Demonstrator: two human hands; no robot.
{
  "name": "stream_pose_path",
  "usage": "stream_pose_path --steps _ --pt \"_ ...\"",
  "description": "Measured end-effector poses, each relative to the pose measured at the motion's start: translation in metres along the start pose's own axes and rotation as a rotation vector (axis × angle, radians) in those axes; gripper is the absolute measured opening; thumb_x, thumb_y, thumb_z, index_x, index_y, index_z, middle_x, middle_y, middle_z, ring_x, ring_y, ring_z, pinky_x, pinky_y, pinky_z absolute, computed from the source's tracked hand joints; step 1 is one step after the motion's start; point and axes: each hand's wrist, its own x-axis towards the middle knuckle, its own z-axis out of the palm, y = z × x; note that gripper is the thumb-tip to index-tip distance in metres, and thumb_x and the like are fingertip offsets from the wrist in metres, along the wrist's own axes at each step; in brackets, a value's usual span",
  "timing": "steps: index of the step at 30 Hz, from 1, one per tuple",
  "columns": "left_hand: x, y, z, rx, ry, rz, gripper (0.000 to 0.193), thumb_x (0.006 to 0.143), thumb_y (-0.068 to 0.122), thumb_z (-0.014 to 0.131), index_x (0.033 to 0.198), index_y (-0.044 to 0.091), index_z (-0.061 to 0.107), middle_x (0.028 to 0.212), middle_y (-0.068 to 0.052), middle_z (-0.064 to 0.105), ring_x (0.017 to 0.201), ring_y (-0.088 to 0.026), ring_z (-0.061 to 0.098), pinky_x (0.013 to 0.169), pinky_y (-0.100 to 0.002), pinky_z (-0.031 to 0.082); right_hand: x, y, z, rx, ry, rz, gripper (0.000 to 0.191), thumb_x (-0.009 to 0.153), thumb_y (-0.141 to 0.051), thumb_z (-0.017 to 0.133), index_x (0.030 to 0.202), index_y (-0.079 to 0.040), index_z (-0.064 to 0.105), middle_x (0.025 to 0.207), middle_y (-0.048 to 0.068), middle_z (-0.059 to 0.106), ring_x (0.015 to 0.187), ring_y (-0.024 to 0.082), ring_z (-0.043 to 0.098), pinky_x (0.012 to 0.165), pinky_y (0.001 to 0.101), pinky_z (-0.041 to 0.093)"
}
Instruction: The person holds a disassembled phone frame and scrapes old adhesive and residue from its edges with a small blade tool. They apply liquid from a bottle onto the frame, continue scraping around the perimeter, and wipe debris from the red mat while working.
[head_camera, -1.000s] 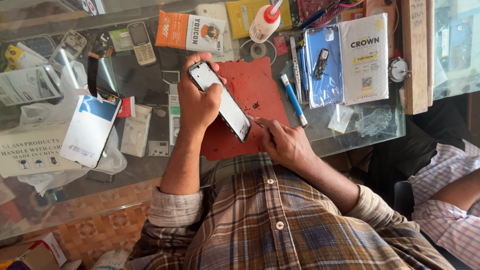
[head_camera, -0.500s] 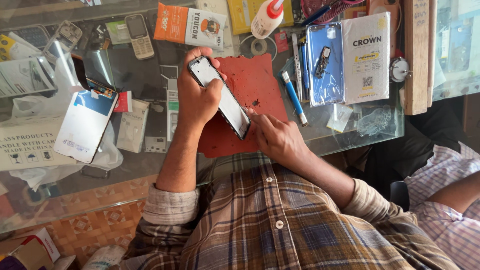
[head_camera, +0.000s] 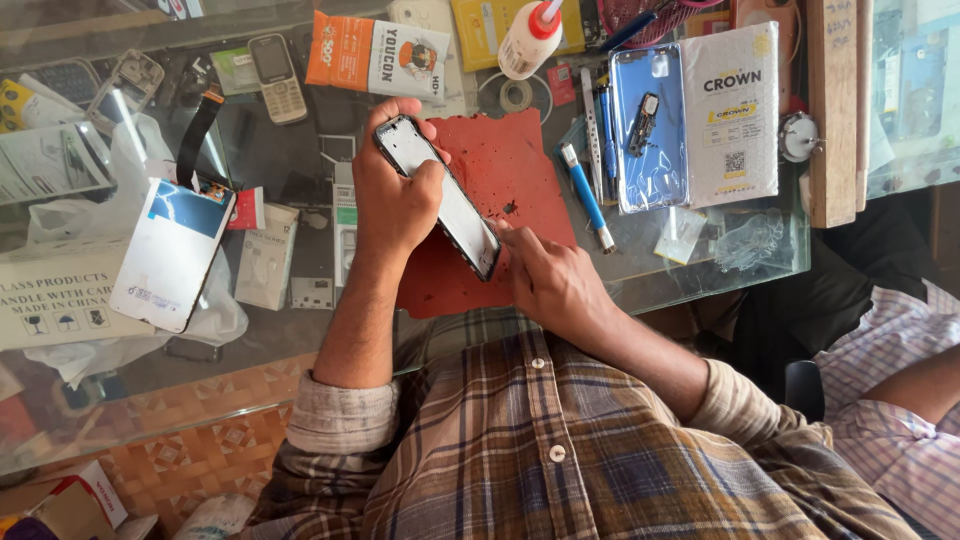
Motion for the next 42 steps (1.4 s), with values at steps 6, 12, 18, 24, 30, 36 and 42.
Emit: stream_pose_path --steps 6,12,18,24,30,36,42 --pt "-0.003 -0.002 -0.002 -0.004 -0.009 0.026 0.049 0.084 -0.006 0.049 0.133 -0.001 0.052 0.107 -0.010 0.065 0.089 -0.018 0.071 0.076 -0.032 0.062 -0.004 0.002 0.004 -0.001 0.053 -0.063 0.040 0.093 0.004 0.059 0.133 0.001 0.055 0.095 0.015 0.070 0.077 0.036 0.070 0.058 0.0456 0.054" --pt "-0.001 -0.003 -0.002 0.017 -0.009 0.006 0.047 0.084 -0.006 0.048 0.131 -0.001 0.053 0.104 -0.010 0.066 0.087 -0.018 0.074 0.072 -0.032 0.062 0.000 0.003 0.008 -0.037 0.069 -0.068 0.044 0.090 0.004 0.060 0.134 0.000 0.055 0.093 0.014 0.069 0.075 0.036 0.070 0.058 0.0457 0.054" --pt "-0.002 0.000 -0.001 0.007 -0.004 0.007 0.049 0.083 -0.006 0.049 0.131 -0.001 0.053 0.105 -0.010 0.066 0.087 -0.018 0.073 0.076 -0.032 0.062 0.009 0.001 0.006 -0.053 0.062 -0.095 0.050 0.088 0.003 0.061 0.138 0.004 0.053 0.090 0.017 0.067 0.071 0.038 0.068 0.055 0.0470 0.052" --pt "-0.001 0.001 -0.001 0.030 -0.012 0.026 0.048 0.083 -0.006 0.049 0.131 -0.001 0.053 0.105 -0.010 0.065 0.088 -0.018 0.073 0.074 -0.032 0.061 0.002 0.001 0.003 -0.045 0.021 -0.024 0.044 0.091 0.002 0.061 0.134 0.001 0.056 0.084 0.015 0.066 0.070 0.037 0.068 0.057 0.0478 0.052" --pt "-0.003 0.002 -0.002 0.055 -0.005 0.008 0.049 0.083 -0.005 0.049 0.132 -0.001 0.054 0.105 -0.010 0.067 0.087 -0.018 0.074 0.074 -0.031 0.062 0.011 -0.002 0.004 -0.027 0.040 -0.048 0.046 0.088 0.002 0.060 0.134 0.003 0.054 0.088 0.018 0.067 0.070 0.038 0.068 0.056 0.0472 0.051" --pt "-0.002 0.004 -0.002 -0.008 -0.025 0.022 0.051 0.082 -0.006 0.050 0.133 -0.001 0.053 0.107 -0.011 0.066 0.089 -0.019 0.072 0.079 -0.033 0.062 0.021 -0.006 0.001 -0.033 0.052 -0.047 0.046 0.088 0.002 0.060 0.134 0.001 0.055 0.083 0.018 0.067 0.067 0.038 0.067 0.056 0.0491 0.050" --pt "-0.002 0.004 -0.002 0.021 -0.021 -0.008 0.049 0.082 -0.006 0.049 0.131 -0.001 0.053 0.105 -0.010 0.066 0.087 -0.018 0.072 0.074 -0.032 0.061 0.025 -0.010 -0.004 -0.062 0.014 -0.015 0.043 0.090 0.002 0.058 0.133 -0.002 0.055 0.080 0.015 0.068 0.067 0.037 0.068 0.054 0.0500 0.049"
